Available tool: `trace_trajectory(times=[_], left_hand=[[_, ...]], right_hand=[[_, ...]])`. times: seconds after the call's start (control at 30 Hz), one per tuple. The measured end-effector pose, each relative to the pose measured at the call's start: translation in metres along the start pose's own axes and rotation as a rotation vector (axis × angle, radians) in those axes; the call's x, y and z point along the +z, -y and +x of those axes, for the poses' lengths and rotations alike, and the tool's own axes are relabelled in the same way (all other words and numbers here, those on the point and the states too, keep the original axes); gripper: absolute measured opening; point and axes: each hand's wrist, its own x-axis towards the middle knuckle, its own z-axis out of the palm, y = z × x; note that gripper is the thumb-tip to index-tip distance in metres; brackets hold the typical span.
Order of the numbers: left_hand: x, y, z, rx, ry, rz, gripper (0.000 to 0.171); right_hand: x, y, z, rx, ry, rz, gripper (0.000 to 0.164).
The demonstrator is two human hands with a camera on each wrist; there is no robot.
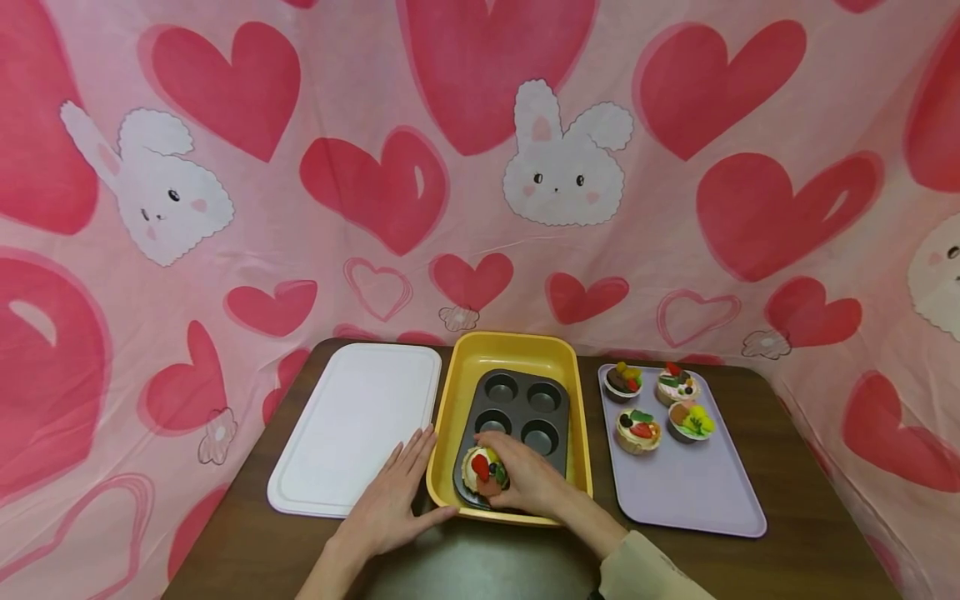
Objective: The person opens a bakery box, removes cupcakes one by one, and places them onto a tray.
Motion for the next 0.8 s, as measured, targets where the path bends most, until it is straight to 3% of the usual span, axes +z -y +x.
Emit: trace_trajectory(times=[0.2, 0.43, 0.57, 0.8], left_hand=[[-0.0017, -0.0005, 0.0006, -0.002, 0.009, 0.01, 0.121], [-0.0015, -0.0004, 0.0004, -0.006, 0.009, 0.01, 0.122], [-0.0004, 0.0, 0.0002, -0.004, 0.001, 0.006, 0.122], [0.0025, 0.0008, 0.0007, -0.02, 0.001, -0.014, 0.121]], right_hand=[[0.0012, -0.0008, -0.001, 0.042, -0.081, 0.081, 0.084], [0.001, -0.0025, -0.0009, 0.115, -0.091, 0.198, 0.083], [0.0002, -0.0059, 0.0004, 0.178, -0.1, 0.32, 0.084], [-0.0019, -0.009, 0.0011, 0.183, -0.184, 0.454, 0.077]])
